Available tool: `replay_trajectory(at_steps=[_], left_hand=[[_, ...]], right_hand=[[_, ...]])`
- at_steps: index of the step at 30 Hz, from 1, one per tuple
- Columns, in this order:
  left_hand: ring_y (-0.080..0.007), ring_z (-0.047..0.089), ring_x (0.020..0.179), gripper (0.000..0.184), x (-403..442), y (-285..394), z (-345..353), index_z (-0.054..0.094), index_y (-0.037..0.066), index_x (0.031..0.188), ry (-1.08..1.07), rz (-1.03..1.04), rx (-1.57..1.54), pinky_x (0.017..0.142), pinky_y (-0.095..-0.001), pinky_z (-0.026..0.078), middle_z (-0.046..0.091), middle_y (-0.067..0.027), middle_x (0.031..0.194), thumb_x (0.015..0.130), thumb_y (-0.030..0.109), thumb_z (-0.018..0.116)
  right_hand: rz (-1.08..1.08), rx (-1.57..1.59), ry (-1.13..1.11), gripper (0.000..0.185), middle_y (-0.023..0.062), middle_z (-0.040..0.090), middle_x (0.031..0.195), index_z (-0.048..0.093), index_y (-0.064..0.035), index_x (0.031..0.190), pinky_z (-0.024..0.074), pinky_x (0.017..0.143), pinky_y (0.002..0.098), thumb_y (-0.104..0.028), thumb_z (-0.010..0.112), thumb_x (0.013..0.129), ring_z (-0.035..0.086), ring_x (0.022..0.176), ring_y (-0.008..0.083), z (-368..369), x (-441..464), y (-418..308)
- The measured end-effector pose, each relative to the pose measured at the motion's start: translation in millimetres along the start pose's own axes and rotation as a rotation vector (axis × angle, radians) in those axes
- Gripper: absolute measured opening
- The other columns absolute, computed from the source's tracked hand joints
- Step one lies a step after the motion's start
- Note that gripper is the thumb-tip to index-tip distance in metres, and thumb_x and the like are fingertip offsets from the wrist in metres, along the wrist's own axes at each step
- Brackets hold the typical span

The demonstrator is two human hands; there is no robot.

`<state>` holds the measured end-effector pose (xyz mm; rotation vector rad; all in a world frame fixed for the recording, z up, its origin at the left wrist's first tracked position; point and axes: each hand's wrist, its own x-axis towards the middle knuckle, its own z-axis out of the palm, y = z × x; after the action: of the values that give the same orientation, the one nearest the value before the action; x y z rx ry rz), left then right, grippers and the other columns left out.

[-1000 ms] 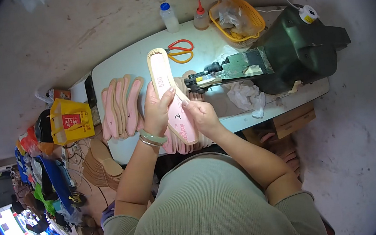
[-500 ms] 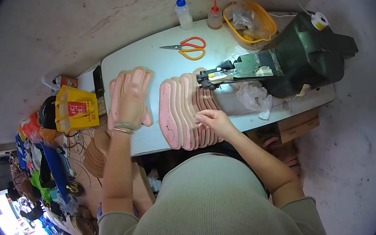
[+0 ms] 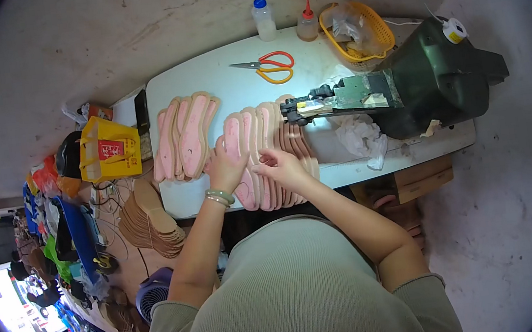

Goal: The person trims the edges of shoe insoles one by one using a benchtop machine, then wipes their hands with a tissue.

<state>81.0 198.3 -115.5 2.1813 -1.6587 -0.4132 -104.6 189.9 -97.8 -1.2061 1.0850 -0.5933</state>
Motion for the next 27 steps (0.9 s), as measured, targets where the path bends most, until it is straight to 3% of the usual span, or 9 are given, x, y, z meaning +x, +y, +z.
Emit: replay_trajectory(at_steps=[3, 6, 9, 15, 18, 21, 22, 25, 27], left_hand=[[-0.0344, 0.056, 0.102, 0.083, 8.9, -27.7, 22.7, 0.039, -0.002, 0.137, -0.123, -0.177, -0.043, 0.095, -0.0484, 0.039, 0.062, -0.0155, 0.095, 0.073, 0.038, 0.075], [-0.0396, 0.047, 0.119, 0.081, 10.5, -37.5, 24.0, 0.039, -0.002, 0.135, -0.089, -0.277, -0.054, 0.102, -0.0488, 0.036, 0.053, -0.0272, 0.12, 0.073, 0.037, 0.073], [-0.0397, 0.049, 0.117, 0.086, 12.4, -39.9, 21.6, 0.037, -0.003, 0.137, -0.18, -0.242, -0.064, 0.103, -0.05, 0.032, 0.054, -0.0267, 0.119, 0.072, 0.042, 0.072], [-0.0253, 0.059, 0.091, 0.085, 12.9, 1.3, -8.1, 0.038, -0.003, 0.137, -0.141, -0.291, -0.481, 0.086, -0.0378, 0.047, 0.055, -0.0161, 0.104, 0.072, 0.034, 0.077], [-0.0182, 0.057, 0.083, 0.079, 5.4, 36.3, -19.8, 0.039, -0.003, 0.136, 0.001, -0.043, -0.659, 0.076, -0.0306, 0.049, 0.054, -0.011, 0.095, 0.076, 0.031, 0.078], [-0.0162, 0.057, 0.086, 0.066, 23.4, 23.2, -5.7, 0.042, -0.001, 0.135, 0.001, -0.17, -0.789, 0.077, -0.0299, 0.049, 0.056, -0.0102, 0.098, 0.085, 0.032, 0.071], [-0.0117, 0.058, 0.083, 0.044, 21.1, 43.3, -25.6, 0.056, -0.003, 0.122, -0.242, -0.211, -1.132, 0.072, -0.0286, 0.05, 0.063, -0.0081, 0.094, 0.093, 0.03, 0.064], [-0.0062, 0.057, 0.078, 0.03, 10.3, 61.1, -35.1, 0.065, -0.005, 0.104, -0.436, -0.146, -0.975, 0.064, -0.023, 0.048, 0.066, -0.0048, 0.09, 0.098, 0.023, 0.057], [-0.0057, 0.056, 0.065, 0.033, 7.7, 80.1, -36.2, 0.071, -0.004, 0.09, -0.28, -0.099, -0.947, 0.059, -0.0261, 0.047, 0.067, -0.0016, 0.073, 0.096, 0.026, 0.059]], right_hand=[[-0.008, -0.001, -0.008, 0.051, 0.0092, 0.065, 0.101, 0.057, 0.0048, 0.123, 0.051, 0.08, 0.0273, -0.023, 0.073, 0.084, 0.062, 0.091, 0.0139, 2.3, 3.9, 0.9], [0.04, 0.039, -0.007, 0.05, 0.0082, 0.064, 0.1, 0.057, 0.0056, 0.123, 0.051, 0.079, 0.0266, -0.022, 0.073, 0.084, 0.061, 0.09, 0.0124, -4.7, 1.8, 5.9], [0.075, 0.139, -0.014, 0.05, 0.0074, 0.064, 0.099, 0.057, 0.0059, 0.123, 0.0509, 0.078, 0.0259, -0.021, 0.073, 0.084, 0.061, 0.09, 0.0115, -5.3, 3.6, 13.0], [-0.039, -0.004, 0.074, 0.055, 0.0088, 0.065, 0.104, 0.053, 0.005, 0.128, 0.0508, 0.08, 0.0256, -0.022, 0.074, 0.084, 0.062, 0.093, 0.0125, 6.2, -0.4, -3.7], [0.017, 0.227, -0.089, 0.048, 0.0077, 0.063, 0.111, 0.05, 0.002, 0.131, 0.0503, 0.083, 0.0264, -0.016, 0.066, 0.09, 0.059, 0.1, 0.0109, -0.2, 6.9, -0.8], [0.034, 0.412, -0.106, 0.037, 0.0039, 0.062, 0.115, 0.052, -0.0005, 0.13, 0.0494, 0.085, 0.0253, -0.008, 0.057, 0.094, 0.058, 0.1, 0.0089, -13.7, 1.8, -23.0], [0.022, 0.44, -0.121, 0.037, 0.0033, 0.062, 0.115, 0.052, -0.0008, 0.13, 0.0493, 0.085, 0.0249, -0.007, 0.056, 0.094, 0.059, 0.099, 0.0087, -21.5, 0.3, -27.1], [-0.041, 0.401, -0.061, 0.04, 0.0038, 0.062, 0.115, 0.051, -0.0027, 0.132, 0.0498, 0.084, 0.0254, -0.007, 0.056, 0.093, 0.059, 0.098, 0.0089, -32.7, -4.2, -32.1], [-0.154, 0.213, 0.092, 0.042, 0.0072, 0.064, 0.112, 0.051, -0.0034, 0.133, 0.0513, 0.082, 0.0281, -0.01, 0.058, 0.093, 0.062, 0.097, 0.0124, -30.2, -9.4, -31.9]])
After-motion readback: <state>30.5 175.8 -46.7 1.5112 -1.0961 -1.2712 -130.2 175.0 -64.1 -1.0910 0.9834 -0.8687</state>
